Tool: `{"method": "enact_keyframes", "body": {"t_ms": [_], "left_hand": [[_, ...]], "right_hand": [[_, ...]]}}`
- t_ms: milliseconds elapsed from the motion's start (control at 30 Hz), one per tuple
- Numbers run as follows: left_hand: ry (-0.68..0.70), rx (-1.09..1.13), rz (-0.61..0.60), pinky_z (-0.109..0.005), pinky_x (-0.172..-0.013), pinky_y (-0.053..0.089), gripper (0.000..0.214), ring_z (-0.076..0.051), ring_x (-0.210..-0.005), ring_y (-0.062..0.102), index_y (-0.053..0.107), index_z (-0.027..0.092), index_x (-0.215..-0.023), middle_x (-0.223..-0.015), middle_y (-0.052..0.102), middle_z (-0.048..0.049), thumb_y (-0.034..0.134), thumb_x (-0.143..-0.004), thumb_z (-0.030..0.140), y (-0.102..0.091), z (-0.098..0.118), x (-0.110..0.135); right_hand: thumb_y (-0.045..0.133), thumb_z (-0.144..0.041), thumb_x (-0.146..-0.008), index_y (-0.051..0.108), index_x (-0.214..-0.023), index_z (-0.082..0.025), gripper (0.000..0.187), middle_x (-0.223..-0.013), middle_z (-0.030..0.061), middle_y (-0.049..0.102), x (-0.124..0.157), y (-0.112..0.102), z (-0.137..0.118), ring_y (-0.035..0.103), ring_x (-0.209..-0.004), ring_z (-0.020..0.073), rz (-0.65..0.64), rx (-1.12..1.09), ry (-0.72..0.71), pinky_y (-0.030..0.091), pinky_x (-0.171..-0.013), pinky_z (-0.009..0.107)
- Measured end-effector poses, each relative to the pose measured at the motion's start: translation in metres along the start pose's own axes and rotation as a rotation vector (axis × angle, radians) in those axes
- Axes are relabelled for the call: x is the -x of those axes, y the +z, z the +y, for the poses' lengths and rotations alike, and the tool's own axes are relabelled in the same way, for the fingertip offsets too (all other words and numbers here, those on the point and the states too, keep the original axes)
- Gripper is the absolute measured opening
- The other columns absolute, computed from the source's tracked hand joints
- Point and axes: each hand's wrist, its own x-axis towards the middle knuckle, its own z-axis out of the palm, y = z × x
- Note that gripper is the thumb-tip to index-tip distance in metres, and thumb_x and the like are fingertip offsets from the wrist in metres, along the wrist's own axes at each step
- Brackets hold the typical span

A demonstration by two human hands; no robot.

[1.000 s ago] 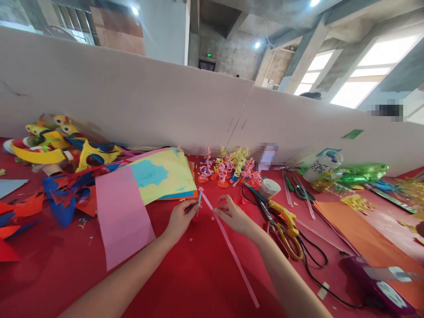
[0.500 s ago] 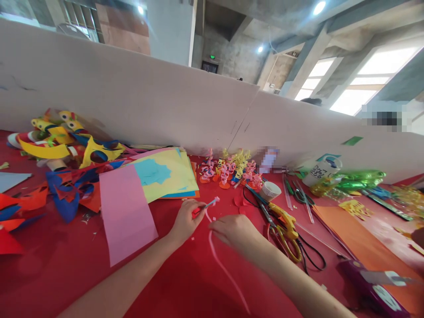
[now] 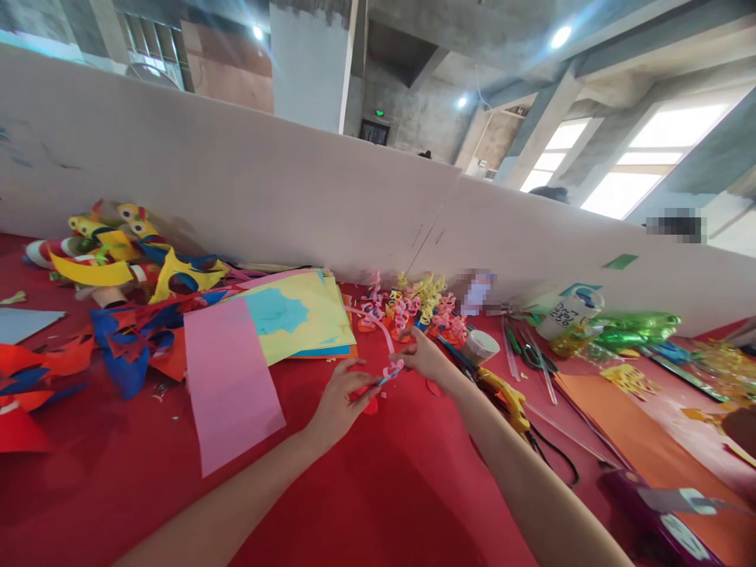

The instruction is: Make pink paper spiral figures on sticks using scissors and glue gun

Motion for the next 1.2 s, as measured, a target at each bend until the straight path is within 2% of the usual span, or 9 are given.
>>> {"method": "enact_keyframes", "body": {"t_ms": [67, 167, 300, 467, 567, 800, 1000, 1100, 1200], "left_hand": [[-0.061, 0.041, 0.017, -0.038, -0.088, 0.045, 0.014, -0.024, -0.108, 0.05, 0.071, 0.024, -0.085, -0.087, 0.07, -0.0054, 0.058, -0.081, 0.026, 0.001, 0.0, 0.001], [-0.121, 0.108, 0.024, -0.037, -0.087, 0.046, 0.014, -0.023, -0.106, 0.051, 0.072, 0.025, -0.086, -0.096, 0.066, -0.0063, 0.059, -0.08, 0.028, 0.002, -0.002, 0.001], [-0.17, 0.177, 0.035, -0.036, -0.089, 0.045, 0.013, -0.021, -0.102, 0.053, 0.072, 0.025, -0.085, -0.096, 0.061, -0.0057, 0.06, -0.078, 0.028, 0.003, -0.005, 0.001], [-0.248, 0.191, 0.046, -0.036, -0.089, 0.046, 0.014, -0.02, -0.097, 0.057, 0.072, 0.024, -0.084, -0.098, 0.059, -0.006, 0.061, -0.077, 0.026, 0.002, -0.007, 0.0], [-0.236, 0.218, 0.04, -0.036, -0.089, 0.046, 0.013, -0.02, -0.096, 0.058, 0.072, 0.023, -0.084, -0.095, 0.062, -0.0057, 0.061, -0.076, 0.026, 0.001, -0.005, -0.001], [-0.238, 0.381, -0.047, -0.036, -0.092, 0.046, 0.02, -0.02, -0.101, 0.06, 0.069, 0.02, -0.094, -0.105, 0.067, -0.008, 0.06, -0.078, 0.027, 0.002, 0.001, 0.0], [-0.292, 0.424, -0.035, -0.036, -0.09, 0.047, 0.018, -0.022, -0.098, 0.063, 0.072, 0.021, -0.089, -0.101, 0.07, -0.0069, 0.062, -0.076, 0.029, 0.002, -0.001, 0.0], [-0.349, 0.398, -0.027, -0.037, -0.091, 0.045, 0.021, -0.024, -0.101, 0.061, 0.072, 0.021, -0.09, -0.104, 0.069, -0.008, 0.064, -0.074, 0.031, 0.002, -0.003, -0.001], [-0.371, 0.376, -0.015, -0.038, -0.092, 0.044, 0.022, -0.025, -0.102, 0.061, 0.072, 0.021, -0.089, -0.104, 0.07, -0.0084, 0.064, -0.074, 0.033, 0.002, -0.005, -0.001]], "right_hand": [[0.065, -0.027, -0.064, 0.056, -0.09, -0.02, 0.028, -0.046, -0.0099, 0.051, 0.006, 0.002, 0.012, 0.049, -0.041, 0.0091, 0.005, -0.035, -0.009, 0.04, -0.047, 0.021], [0.064, -0.033, -0.066, 0.06, -0.082, -0.017, 0.023, -0.055, -0.0039, 0.061, 0.014, 0.005, 0.022, 0.057, -0.05, 0.0111, -0.036, -0.06, -0.013, 0.046, -0.055, 0.025], [0.064, -0.028, -0.065, 0.066, -0.077, -0.015, 0.017, -0.072, 0.0031, 0.069, 0.026, 0.006, 0.023, 0.065, -0.069, 0.017, -0.102, -0.014, -0.018, 0.049, -0.071, 0.031], [0.058, -0.02, -0.076, 0.07, -0.08, -0.017, 0.013, -0.081, 0.007, 0.068, 0.047, 0.006, 0.009, 0.062, -0.079, 0.0207, 0.071, 0.515, -0.158, 0.046, -0.074, 0.033], [0.06, -0.018, -0.077, 0.071, -0.081, -0.018, 0.011, -0.091, 0.0086, 0.065, 0.058, 0.008, 0.001, 0.058, -0.09, 0.022, 0.134, 0.692, -0.265, 0.044, -0.081, 0.034], [0.054, -0.015, -0.081, 0.068, -0.088, -0.017, 0.016, -0.082, 0.0054, 0.069, 0.064, 0.017, -0.003, 0.062, -0.077, 0.0184, 0.109, 0.592, -0.204, 0.045, -0.073, 0.028], [0.052, -0.023, -0.082, 0.065, -0.088, -0.018, 0.015, -0.081, 0.0048, 0.069, 0.067, 0.024, 0.002, 0.064, -0.076, 0.0183, 0.11, 0.507, -0.174, 0.046, -0.072, 0.029], [0.05, -0.026, -0.082, 0.057, -0.097, -0.018, 0.018, -0.083, 0.0049, 0.069, 0.07, 0.021, 0.009, 0.065, -0.078, 0.0181, 0.071, 0.447, -0.152, 0.047, -0.072, 0.029], [0.048, -0.018, -0.079, 0.05, -0.099, -0.018, 0.02, -0.082, 0.0047, 0.068, 0.078, 0.009, 0.013, 0.065, -0.077, 0.0179, -0.008, 0.486, -0.146, 0.047, -0.071, 0.03]]}}
